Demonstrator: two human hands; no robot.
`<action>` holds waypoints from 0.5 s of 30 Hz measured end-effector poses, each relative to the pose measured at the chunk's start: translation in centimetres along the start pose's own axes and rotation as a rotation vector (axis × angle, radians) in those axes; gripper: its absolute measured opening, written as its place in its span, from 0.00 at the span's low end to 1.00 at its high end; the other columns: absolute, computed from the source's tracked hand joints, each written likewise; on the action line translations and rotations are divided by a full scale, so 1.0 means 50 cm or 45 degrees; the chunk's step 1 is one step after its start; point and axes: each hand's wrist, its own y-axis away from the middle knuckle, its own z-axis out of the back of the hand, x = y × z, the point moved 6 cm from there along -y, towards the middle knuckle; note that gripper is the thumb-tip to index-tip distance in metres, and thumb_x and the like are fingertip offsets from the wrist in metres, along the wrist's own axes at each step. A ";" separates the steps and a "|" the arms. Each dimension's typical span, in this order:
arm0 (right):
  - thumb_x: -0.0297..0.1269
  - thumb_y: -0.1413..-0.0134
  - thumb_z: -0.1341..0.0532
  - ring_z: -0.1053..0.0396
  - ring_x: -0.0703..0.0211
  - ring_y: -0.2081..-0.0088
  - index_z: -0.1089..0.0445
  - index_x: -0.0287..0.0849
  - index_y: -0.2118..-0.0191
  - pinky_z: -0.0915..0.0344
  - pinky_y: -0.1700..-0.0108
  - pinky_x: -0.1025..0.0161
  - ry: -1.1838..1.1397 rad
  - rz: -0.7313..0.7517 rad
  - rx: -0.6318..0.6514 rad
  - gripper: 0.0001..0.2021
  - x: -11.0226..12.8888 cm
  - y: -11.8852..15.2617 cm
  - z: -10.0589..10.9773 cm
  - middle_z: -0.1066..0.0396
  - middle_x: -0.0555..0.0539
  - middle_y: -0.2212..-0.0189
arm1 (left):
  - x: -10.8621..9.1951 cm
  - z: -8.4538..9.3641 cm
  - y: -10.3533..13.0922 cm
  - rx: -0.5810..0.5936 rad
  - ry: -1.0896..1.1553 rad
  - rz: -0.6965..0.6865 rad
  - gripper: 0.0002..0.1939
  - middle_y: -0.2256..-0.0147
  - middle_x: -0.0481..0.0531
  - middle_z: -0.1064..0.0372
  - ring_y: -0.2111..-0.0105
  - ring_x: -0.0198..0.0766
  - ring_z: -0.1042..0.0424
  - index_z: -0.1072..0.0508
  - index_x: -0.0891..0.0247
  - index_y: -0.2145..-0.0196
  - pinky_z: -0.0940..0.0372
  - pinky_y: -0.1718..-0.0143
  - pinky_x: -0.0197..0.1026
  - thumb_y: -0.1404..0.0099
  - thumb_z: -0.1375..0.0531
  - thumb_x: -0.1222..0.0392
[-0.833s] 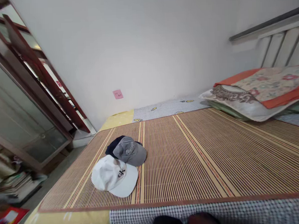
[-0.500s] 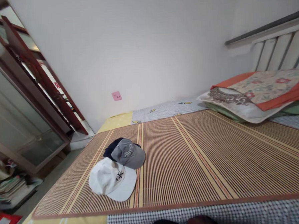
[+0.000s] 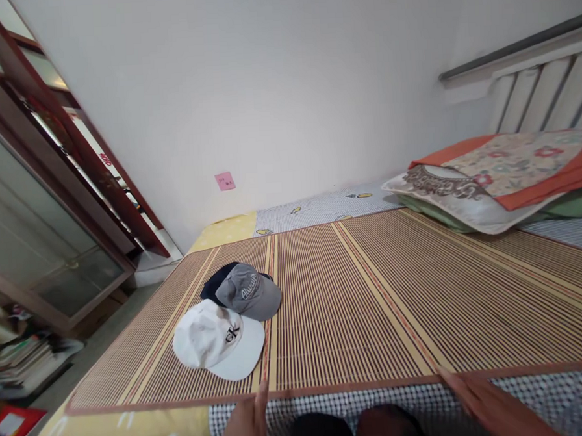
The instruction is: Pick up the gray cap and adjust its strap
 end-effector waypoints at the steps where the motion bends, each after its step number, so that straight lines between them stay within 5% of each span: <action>1: 0.39 0.51 0.42 0.21 0.40 0.54 0.18 0.52 0.60 0.29 0.52 0.47 -0.034 -0.021 0.012 0.16 0.025 -0.033 0.012 0.19 0.28 0.57 | -0.032 -0.004 -0.010 -0.017 0.041 -0.033 0.21 0.69 0.61 0.22 0.62 0.53 0.23 0.20 0.57 0.63 0.30 0.55 0.49 0.29 0.48 0.42; 3: 0.44 0.40 0.48 0.23 0.42 0.55 0.24 0.49 0.65 0.29 0.52 0.49 -0.155 -0.036 -0.039 0.15 0.112 -0.096 0.044 0.19 0.35 0.60 | -0.090 -0.011 -0.025 -0.053 0.141 -0.086 0.24 0.70 0.59 0.24 0.63 0.51 0.25 0.22 0.56 0.66 0.31 0.58 0.47 0.29 0.50 0.39; 5: 0.51 0.30 0.56 0.32 0.52 0.72 0.38 0.49 0.77 0.34 0.65 0.56 -0.355 -0.141 -0.109 0.25 0.211 -0.146 0.079 0.31 0.46 0.78 | -0.140 -0.009 -0.034 -0.108 0.273 -0.128 0.26 0.72 0.57 0.28 0.66 0.48 0.27 0.26 0.56 0.71 0.32 0.62 0.45 0.29 0.50 0.35; 9: 0.66 0.32 0.70 0.51 0.60 0.80 0.48 0.48 0.80 0.52 0.77 0.62 -0.823 -0.089 -0.231 0.35 0.379 -0.205 0.144 0.51 0.54 0.82 | -0.225 0.004 -0.058 -0.126 0.430 -0.152 0.30 0.80 0.47 0.43 0.77 0.39 0.40 0.41 0.54 0.79 0.42 0.75 0.41 0.26 0.56 0.34; 12: 0.68 0.32 0.63 0.52 0.62 0.80 0.46 0.47 0.79 0.54 0.77 0.63 -0.970 -0.046 -0.339 0.35 0.421 -0.237 0.165 0.51 0.55 0.82 | -0.281 0.000 -0.097 -0.106 0.585 -0.160 0.29 0.80 0.42 0.57 0.80 0.36 0.51 0.54 0.53 0.79 0.51 0.76 0.42 0.25 0.59 0.34; 15: 0.68 0.33 0.53 0.50 0.63 0.79 0.45 0.47 0.78 0.51 0.76 0.63 -0.982 -0.111 -0.438 0.32 0.406 -0.276 0.138 0.48 0.55 0.81 | -0.296 -0.043 -0.151 -0.078 0.436 -0.087 0.28 0.80 0.42 0.60 0.79 0.37 0.51 0.57 0.53 0.78 0.51 0.73 0.43 0.23 0.63 0.38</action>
